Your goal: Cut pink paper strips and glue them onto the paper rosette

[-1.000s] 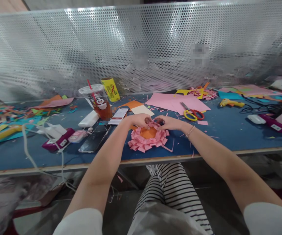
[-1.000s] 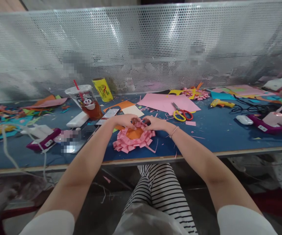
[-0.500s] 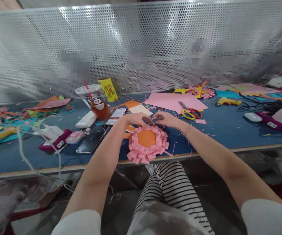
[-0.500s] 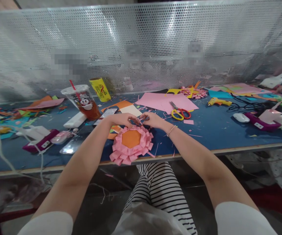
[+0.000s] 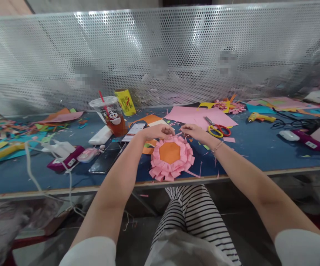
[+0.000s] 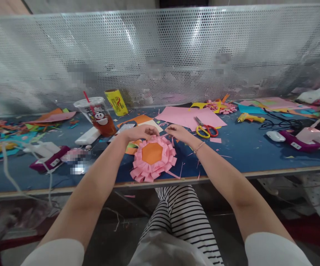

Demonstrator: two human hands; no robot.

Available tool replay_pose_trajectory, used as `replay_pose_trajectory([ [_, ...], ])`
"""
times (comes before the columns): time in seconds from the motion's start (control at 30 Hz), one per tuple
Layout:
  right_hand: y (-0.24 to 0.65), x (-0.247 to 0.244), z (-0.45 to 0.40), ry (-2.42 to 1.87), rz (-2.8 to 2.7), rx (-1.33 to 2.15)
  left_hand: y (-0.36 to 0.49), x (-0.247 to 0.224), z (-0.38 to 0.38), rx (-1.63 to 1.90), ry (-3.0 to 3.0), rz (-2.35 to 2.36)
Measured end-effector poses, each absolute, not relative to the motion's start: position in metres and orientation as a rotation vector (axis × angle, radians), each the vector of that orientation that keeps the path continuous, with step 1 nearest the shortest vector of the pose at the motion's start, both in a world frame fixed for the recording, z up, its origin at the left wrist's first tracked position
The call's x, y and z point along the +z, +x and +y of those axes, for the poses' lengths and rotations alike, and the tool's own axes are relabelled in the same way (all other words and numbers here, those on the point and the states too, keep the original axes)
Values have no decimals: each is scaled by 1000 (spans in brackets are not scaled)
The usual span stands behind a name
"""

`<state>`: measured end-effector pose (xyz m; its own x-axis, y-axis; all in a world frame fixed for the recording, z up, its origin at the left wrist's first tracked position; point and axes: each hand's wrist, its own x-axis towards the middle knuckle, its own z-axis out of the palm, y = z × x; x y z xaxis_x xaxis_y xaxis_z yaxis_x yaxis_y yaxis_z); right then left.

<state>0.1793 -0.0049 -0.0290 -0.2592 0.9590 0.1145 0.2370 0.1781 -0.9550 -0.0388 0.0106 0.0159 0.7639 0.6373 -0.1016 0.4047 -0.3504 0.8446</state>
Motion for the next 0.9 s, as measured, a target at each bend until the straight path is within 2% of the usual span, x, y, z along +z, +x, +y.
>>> replay_pose_trajectory([
  [0.23, 198, -24, 1, -1185, -1267, 1449, -32, 11, 16, 932, 1933, 871],
  [0.37, 203, -25, 3, -1115, -1002, 1418, -29, 6, 25, 1287, 1831, 877],
  [0.53, 200, -23, 0, -913, -1019, 1564, -22, -1, 31, 1731, 1666, 826],
  [0.67, 194, -24, 0, -829, -1169, 1492, -13, -5, 29, 1816, 1555, 845],
  [0.9, 194, -23, -1, -730, -1171, 1353, -5, -8, 26, 1735, 1518, 830],
])
